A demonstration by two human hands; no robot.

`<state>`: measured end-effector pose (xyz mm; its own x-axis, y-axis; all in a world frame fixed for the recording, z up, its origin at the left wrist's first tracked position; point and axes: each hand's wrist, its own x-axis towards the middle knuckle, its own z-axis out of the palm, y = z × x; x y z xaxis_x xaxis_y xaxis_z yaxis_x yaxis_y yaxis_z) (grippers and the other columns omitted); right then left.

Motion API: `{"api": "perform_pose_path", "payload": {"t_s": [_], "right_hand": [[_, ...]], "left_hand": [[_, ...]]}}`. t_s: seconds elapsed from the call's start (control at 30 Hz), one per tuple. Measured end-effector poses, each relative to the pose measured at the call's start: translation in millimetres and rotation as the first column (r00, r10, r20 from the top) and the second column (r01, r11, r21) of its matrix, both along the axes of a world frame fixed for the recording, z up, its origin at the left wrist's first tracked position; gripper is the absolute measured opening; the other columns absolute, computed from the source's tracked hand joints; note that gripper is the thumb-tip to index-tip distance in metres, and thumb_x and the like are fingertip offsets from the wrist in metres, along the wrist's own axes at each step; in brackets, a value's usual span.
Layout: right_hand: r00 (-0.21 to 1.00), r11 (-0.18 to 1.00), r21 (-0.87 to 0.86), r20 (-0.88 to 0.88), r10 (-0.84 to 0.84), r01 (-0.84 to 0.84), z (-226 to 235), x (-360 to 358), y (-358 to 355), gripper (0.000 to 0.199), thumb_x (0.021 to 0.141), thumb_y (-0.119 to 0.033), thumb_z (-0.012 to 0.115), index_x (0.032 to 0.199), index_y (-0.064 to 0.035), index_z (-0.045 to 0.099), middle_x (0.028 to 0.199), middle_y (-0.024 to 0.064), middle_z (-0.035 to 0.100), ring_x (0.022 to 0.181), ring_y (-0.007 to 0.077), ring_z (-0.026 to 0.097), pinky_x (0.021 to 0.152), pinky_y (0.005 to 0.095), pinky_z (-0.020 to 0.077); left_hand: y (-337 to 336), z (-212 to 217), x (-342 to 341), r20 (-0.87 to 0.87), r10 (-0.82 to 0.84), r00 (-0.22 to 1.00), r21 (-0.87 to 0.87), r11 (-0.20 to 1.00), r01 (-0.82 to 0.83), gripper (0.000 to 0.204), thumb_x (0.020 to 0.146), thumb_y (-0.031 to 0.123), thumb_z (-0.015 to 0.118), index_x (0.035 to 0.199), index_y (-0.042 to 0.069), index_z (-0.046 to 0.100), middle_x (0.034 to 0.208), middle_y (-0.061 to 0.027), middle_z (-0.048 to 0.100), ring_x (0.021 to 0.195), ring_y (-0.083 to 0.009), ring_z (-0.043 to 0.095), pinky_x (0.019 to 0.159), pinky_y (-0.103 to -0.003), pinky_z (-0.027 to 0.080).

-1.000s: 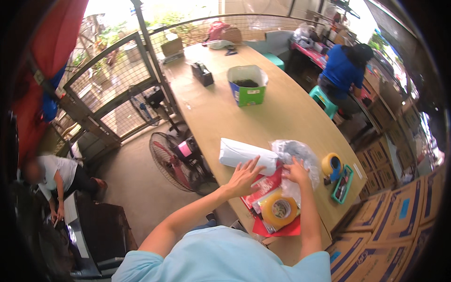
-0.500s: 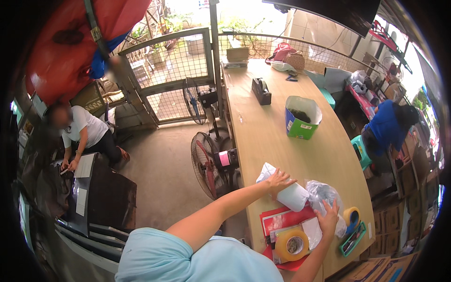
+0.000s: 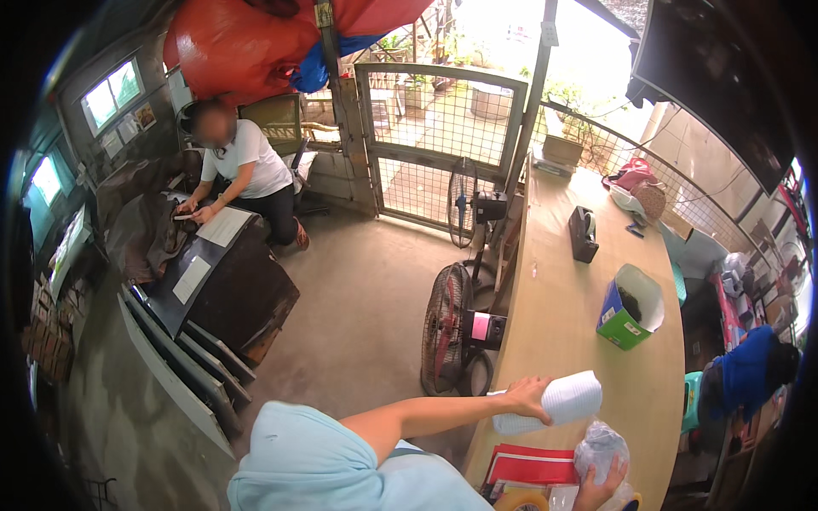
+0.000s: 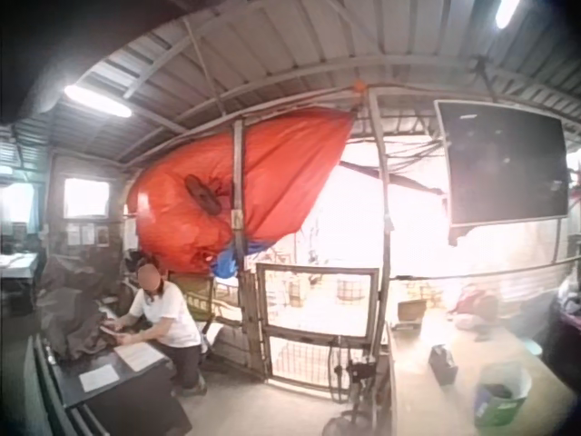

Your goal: The person unpacks a white padded envelope on a table, removes a plastic bag containing black spiral notebook coils, and places the coils on the table. They then handle a roll of tape and a tape dispenser.

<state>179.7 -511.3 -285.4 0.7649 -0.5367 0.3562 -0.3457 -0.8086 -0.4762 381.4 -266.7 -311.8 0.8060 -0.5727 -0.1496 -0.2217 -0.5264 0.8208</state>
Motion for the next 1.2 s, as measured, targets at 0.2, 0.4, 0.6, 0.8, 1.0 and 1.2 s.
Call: {"api": "perform_pose_path", "payload": {"t_s": [0.2, 0.4, 0.6, 0.8, 1.0, 1.2], "right_hand": [[0.978, 0.967, -0.185, -0.081, -0.192, 0.174, 7.6, 25.1, -33.2, 0.064, 0.068, -0.006, 0.073, 0.128, -0.0072, 0.051, 0.135, 0.0195, 0.041, 0.124, 0.0359, 0.041, 0.099, 0.0423, 0.0371], [0.814, 0.942, -0.265, -0.488, -0.317, 0.207, 13.3, 62.3, -50.2, 0.080, 0.061, -0.009, 0.076, 0.134, -0.0117, 0.043, 0.134, 0.0166, 0.044, 0.123, 0.0360, 0.042, 0.096, 0.0437, 0.0405], [0.685, 0.983, -0.172, -0.709, -0.168, 0.063, -64.4, 11.1, -124.5, 0.092, 0.056, -0.010, 0.078, 0.138, -0.0159, 0.036, 0.135, 0.0158, 0.043, 0.123, 0.0362, 0.041, 0.098, 0.0440, 0.0398], [0.621, 0.993, -0.099, -0.776, -0.114, 0.059, -95.9, -112.6, -239.2, 0.104, 0.052, -0.011, 0.080, 0.142, -0.0201, 0.029, 0.136, 0.0150, 0.043, 0.124, 0.0364, 0.040, 0.099, 0.0443, 0.0391], [0.992, 0.989, -0.144, -0.119, -0.054, 0.036, 60.3, 2.5, -39.1, 0.081, 0.064, -0.018, 0.076, 0.136, -0.0083, 0.040, 0.133, 0.0186, 0.045, 0.124, 0.0347, 0.042, 0.103, 0.0414, 0.0330], [0.946, 0.470, 0.823, 0.304, 0.112, -0.320, -15.6, 109.0, 50.1, 0.094, 0.068, -0.023, 0.080, 0.142, -0.0074, 0.024, 0.134, 0.0185, 0.041, 0.123, 0.0268, 0.042, 0.101, 0.0390, 0.0349]], "left_hand": [[13.6, 12.4, 1.2, -0.137, 0.079, 0.987, -0.130, 0.987, -0.097, 0.098, 0.047, 0.044, 0.079, 0.129, 0.005, 0.042, 0.111, -0.0188, 0.058, 0.106, -0.0330, 0.056, 0.090, -0.042, 0.045], [10.7, -27.8, -2.9, -0.156, 0.091, 0.984, -0.128, 0.985, -0.112, 0.095, 0.049, 0.045, 0.078, 0.127, 0.003, 0.043, 0.112, -0.0188, 0.058, 0.105, -0.0308, 0.057, 0.090, -0.039, 0.045], [16.7, -9.3, -18.6, -0.353, 0.054, 0.934, -0.173, 0.977, -0.122, 0.094, 0.050, 0.045, 0.077, 0.126, 0.002, 0.043, 0.114, -0.0177, 0.057, 0.106, -0.0299, 0.056, 0.090, -0.039, 0.044], [-35.8, -55.7, -21.6, -0.273, 0.001, 0.962, -0.408, 0.905, -0.117, 0.088, 0.051, 0.044, 0.080, 0.123, 0.005, 0.048, 0.111, -0.0163, 0.059, 0.101, -0.0300, 0.058, 0.087, -0.040, 0.046], [-23.3, -36.2, -11.0, -0.222, 0.161, 0.962, -0.319, 0.920, -0.228, 0.093, 0.052, 0.039, 0.082, 0.125, -0.002, 0.040, 0.113, -0.0184, 0.054, 0.107, -0.0292, 0.054, 0.092, -0.039, 0.044], [-34.3, -20.6, -25.8, -0.206, 0.137, 0.969, -0.401, 0.891, -0.211, 0.096, 0.055, 0.036, 0.081, 0.128, -0.003, 0.033, 0.123, -0.0210, 0.044, 0.115, -0.0317, 0.047, 0.095, -0.041, 0.041]]}}
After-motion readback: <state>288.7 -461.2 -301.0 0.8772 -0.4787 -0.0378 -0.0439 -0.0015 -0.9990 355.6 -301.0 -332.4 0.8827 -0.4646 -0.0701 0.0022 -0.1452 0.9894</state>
